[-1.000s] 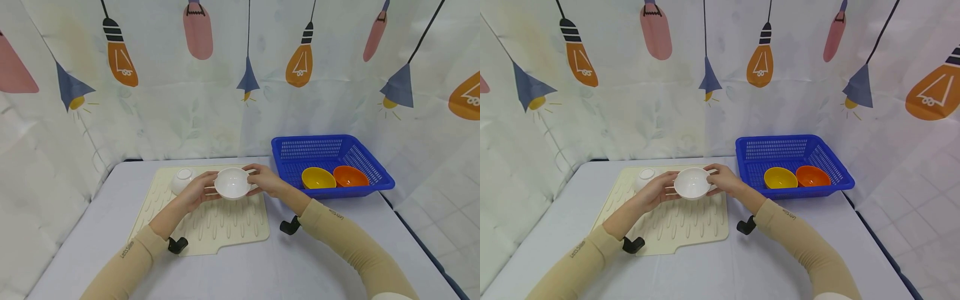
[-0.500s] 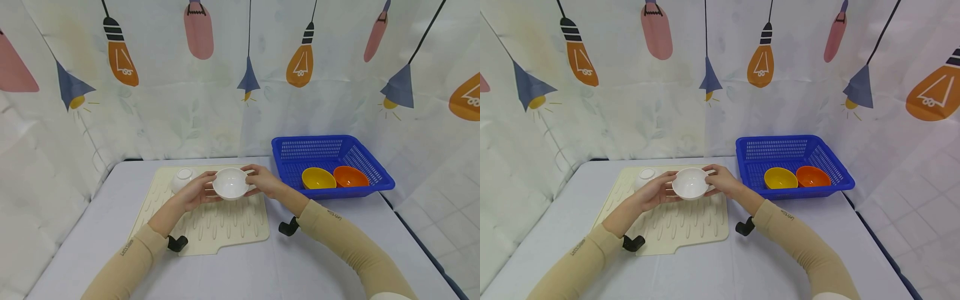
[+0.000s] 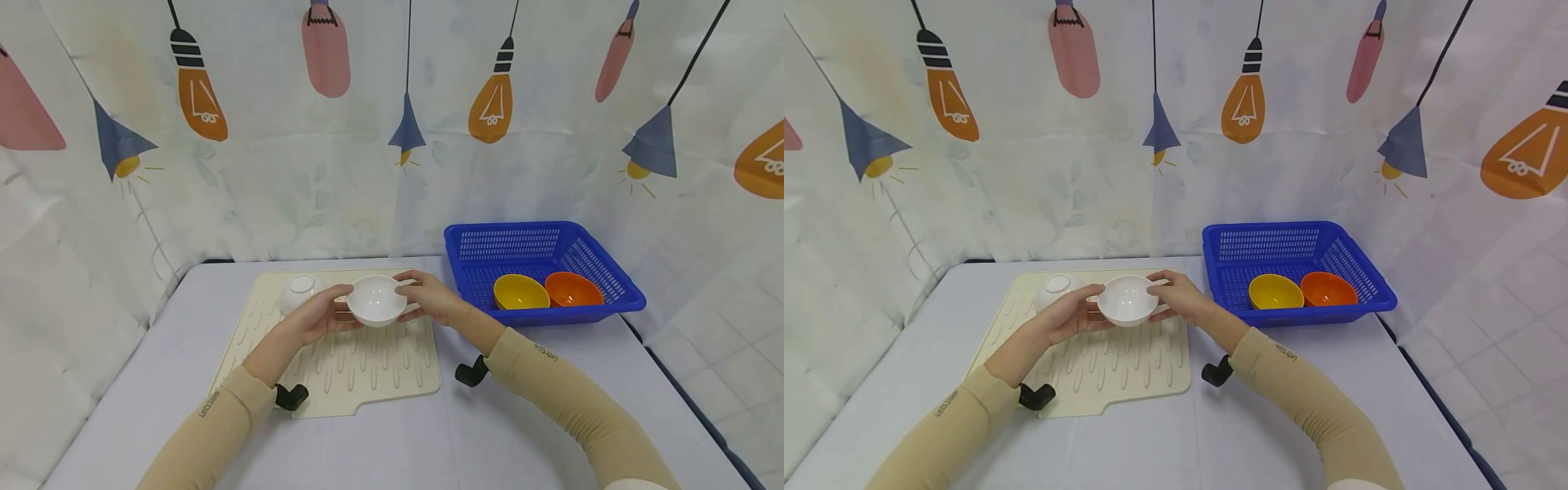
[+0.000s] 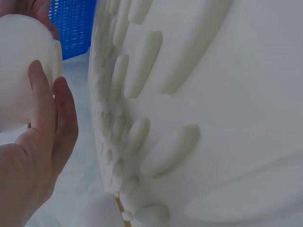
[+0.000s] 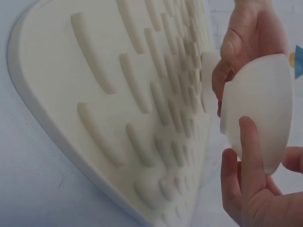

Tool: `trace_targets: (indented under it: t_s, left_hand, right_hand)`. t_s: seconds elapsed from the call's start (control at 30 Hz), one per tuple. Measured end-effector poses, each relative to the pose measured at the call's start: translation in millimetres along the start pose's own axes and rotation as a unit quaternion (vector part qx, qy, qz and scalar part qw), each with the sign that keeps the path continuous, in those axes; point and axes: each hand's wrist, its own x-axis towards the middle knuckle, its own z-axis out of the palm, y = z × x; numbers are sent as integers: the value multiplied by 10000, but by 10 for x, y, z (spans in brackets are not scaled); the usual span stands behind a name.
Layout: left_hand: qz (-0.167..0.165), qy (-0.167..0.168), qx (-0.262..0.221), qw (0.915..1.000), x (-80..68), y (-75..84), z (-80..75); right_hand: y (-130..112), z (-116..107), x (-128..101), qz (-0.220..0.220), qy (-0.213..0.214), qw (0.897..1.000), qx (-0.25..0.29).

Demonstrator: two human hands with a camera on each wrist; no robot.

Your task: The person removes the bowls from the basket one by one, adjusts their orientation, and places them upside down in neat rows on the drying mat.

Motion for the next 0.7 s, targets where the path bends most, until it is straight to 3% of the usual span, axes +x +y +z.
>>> trace_targets:
  t_s: [0.7]
  left_hand:
    - [46,-191,308,9993,0,8,-20]
  right_hand:
    - [13,-32,30,167,-137,9997,-67]
